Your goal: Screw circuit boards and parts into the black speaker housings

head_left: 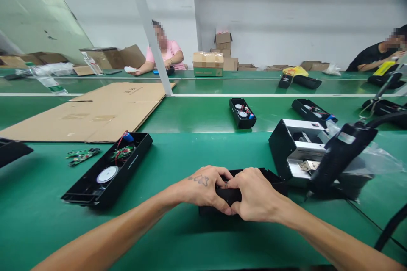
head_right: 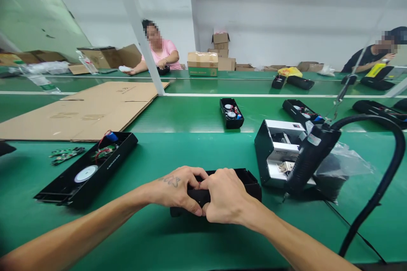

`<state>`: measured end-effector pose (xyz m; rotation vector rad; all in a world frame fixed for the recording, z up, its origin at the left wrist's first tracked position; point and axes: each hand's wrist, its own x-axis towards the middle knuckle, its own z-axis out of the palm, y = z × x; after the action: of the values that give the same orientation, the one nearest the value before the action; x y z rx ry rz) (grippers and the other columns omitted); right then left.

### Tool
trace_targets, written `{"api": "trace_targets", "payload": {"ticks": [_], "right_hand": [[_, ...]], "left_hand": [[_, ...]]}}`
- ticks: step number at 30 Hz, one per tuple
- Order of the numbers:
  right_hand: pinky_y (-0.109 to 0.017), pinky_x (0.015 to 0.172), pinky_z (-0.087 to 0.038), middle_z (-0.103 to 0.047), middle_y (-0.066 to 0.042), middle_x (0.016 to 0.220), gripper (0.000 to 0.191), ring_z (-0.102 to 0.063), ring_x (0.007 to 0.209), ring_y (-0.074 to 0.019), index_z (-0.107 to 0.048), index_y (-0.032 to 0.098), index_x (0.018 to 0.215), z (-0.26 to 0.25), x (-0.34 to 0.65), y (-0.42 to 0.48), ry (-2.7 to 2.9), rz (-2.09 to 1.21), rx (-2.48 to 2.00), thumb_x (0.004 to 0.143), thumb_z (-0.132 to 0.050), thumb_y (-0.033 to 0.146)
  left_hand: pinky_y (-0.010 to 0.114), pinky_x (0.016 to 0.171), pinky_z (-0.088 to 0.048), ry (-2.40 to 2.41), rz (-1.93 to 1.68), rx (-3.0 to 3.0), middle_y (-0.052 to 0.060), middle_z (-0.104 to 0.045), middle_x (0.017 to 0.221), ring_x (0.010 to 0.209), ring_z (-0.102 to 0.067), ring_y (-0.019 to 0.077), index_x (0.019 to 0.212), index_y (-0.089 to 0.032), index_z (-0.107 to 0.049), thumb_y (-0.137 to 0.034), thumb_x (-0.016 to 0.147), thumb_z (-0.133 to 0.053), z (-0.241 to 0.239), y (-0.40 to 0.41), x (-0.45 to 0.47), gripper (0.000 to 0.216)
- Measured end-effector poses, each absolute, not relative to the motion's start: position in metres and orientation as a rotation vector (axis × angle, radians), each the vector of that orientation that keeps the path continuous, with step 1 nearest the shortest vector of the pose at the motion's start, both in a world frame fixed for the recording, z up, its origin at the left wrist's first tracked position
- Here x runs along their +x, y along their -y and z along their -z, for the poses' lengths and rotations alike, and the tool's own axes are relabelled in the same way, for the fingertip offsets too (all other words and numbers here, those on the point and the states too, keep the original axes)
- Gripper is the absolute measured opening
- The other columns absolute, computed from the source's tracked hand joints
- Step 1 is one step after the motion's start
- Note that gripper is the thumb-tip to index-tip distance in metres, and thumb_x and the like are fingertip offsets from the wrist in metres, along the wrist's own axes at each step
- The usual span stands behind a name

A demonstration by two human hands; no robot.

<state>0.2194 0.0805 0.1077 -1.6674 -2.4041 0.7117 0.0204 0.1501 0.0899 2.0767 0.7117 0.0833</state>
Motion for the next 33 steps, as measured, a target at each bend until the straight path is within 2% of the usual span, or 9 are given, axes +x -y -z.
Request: {"api": "trace_targets", "payload": {"ticks": [5,9,12,15,18,21,25,28,33], "right_hand": [[-0.036,0.058,-0.029,-0.079,-0.004,0.072,0.026,-0.072,0.07,-0.0262,-0.087,0.026,0.094,-0.101,0.216,-0.067,2.51,-0.613,-1.683,0.07,-0.078,0.026],[-0.039,0.076,-0.049,-0.083,-0.005,0.089,0.032,-0.076,0.085,-0.028,-0.082,0.027,0.111,-0.115,0.23,-0.044,2.473,-0.609,-1.524,0.08,-0.079,0.023],[-0.04,0.094,-0.056,-0.084,-0.002,0.113,0.036,-0.077,0.102,-0.0238,-0.076,0.032,0.125,-0.128,0.263,-0.025,1.976,-0.433,-1.41,0.09,-0.077,0.022],[-0.037,0.087,-0.057,-0.078,-0.003,0.105,0.025,-0.073,0.096,-0.0215,-0.077,0.029,0.12,-0.123,0.306,-0.015,1.269,0.012,-1.383,0.095,-0.078,0.032],[-0.042,0.09,-0.054,-0.069,-0.008,0.116,0.052,-0.067,0.101,-0.0249,-0.07,0.024,0.138,-0.099,0.344,-0.017,0.926,0.231,-1.43,0.092,-0.081,0.045],[-0.052,0.102,-0.052,-0.068,-0.014,0.135,0.064,-0.065,0.118,-0.0324,-0.062,0.025,0.147,-0.08,0.367,-0.026,0.963,0.044,-1.614,0.094,-0.074,0.059],[-0.048,0.097,-0.057,-0.081,-0.007,0.101,0.043,-0.076,0.098,-0.0289,-0.072,0.025,0.112,-0.072,0.373,-0.037,0.903,-0.307,-1.538,0.086,-0.085,0.057],[-0.037,0.075,-0.055,-0.07,0.005,0.068,0.037,-0.066,0.063,-0.018,-0.068,0.024,0.1,-0.066,0.37,-0.039,0.859,-0.383,-1.367,0.082,-0.092,0.046],[-0.029,0.053,-0.041,-0.061,0.009,0.065,0.039,-0.054,0.047,-0.0107,-0.065,0.024,0.101,-0.069,0.37,-0.035,0.861,-0.684,-1.158,0.08,-0.093,0.04]], "left_hand": [[0.036,0.096,-0.048,-0.707,-0.162,2.294,-0.004,-0.072,0.134,0.113,-0.069,0.025,0.07,-0.024,-0.079,-0.062,0.078,-0.089,-0.085,-0.136,0.016,0.04],[0.045,0.106,-0.045,-0.703,-0.21,2.46,-0.003,-0.073,0.132,0.129,-0.065,0.034,0.078,-0.026,-0.081,-0.047,0.075,-0.098,-0.078,-0.116,0.014,0.027],[0.057,0.115,-0.035,-0.67,-0.291,2.651,-0.002,-0.072,0.137,0.145,-0.052,0.0448,0.079,-0.024,-0.078,-0.047,0.078,-0.097,-0.06,-0.097,0.01,0.029],[0.06,0.121,-0.018,-0.591,-0.516,2.816,-0.004,-0.072,0.139,0.153,-0.04,0.046,0.083,-0.024,-0.076,-0.049,0.087,-0.09,-0.038,-0.08,0.007,0.029],[0.055,0.124,-0.012,-0.555,-0.675,2.885,-0.005,-0.073,0.137,0.154,-0.038,0.0436,0.079,-0.024,-0.072,-0.05,0.082,-0.093,-0.026,-0.072,0.006,0.034],[0.054,0.124,-0.013,-0.568,-0.684,2.906,-0.005,-0.072,0.139,0.156,-0.036,0.0419,0.077,-0.025,-0.071,-0.052,0.082,-0.093,-0.026,-0.072,0.006,0.035],[0.054,0.126,-0.015,-0.577,-0.714,2.944,-0.004,-0.071,0.143,0.157,-0.033,0.0399,0.074,-0.025,-0.069,-0.055,0.084,-0.091,-0.028,-0.072,0.007,0.038],[0.053,0.128,-0.015,-0.586,-0.751,2.968,-0.004,-0.073,0.141,0.157,-0.033,0.0384,0.072,-0.025,-0.067,-0.055,0.082,-0.092,-0.027,-0.071,0.008,0.04],[0.051,0.128,-0.02,-0.594,-0.823,2.974,-0.008,-0.075,0.139,0.158,-0.036,0.0356,0.069,-0.026,-0.066,-0.054,0.081,-0.092,-0.022,-0.072,0.009,0.04]]}}
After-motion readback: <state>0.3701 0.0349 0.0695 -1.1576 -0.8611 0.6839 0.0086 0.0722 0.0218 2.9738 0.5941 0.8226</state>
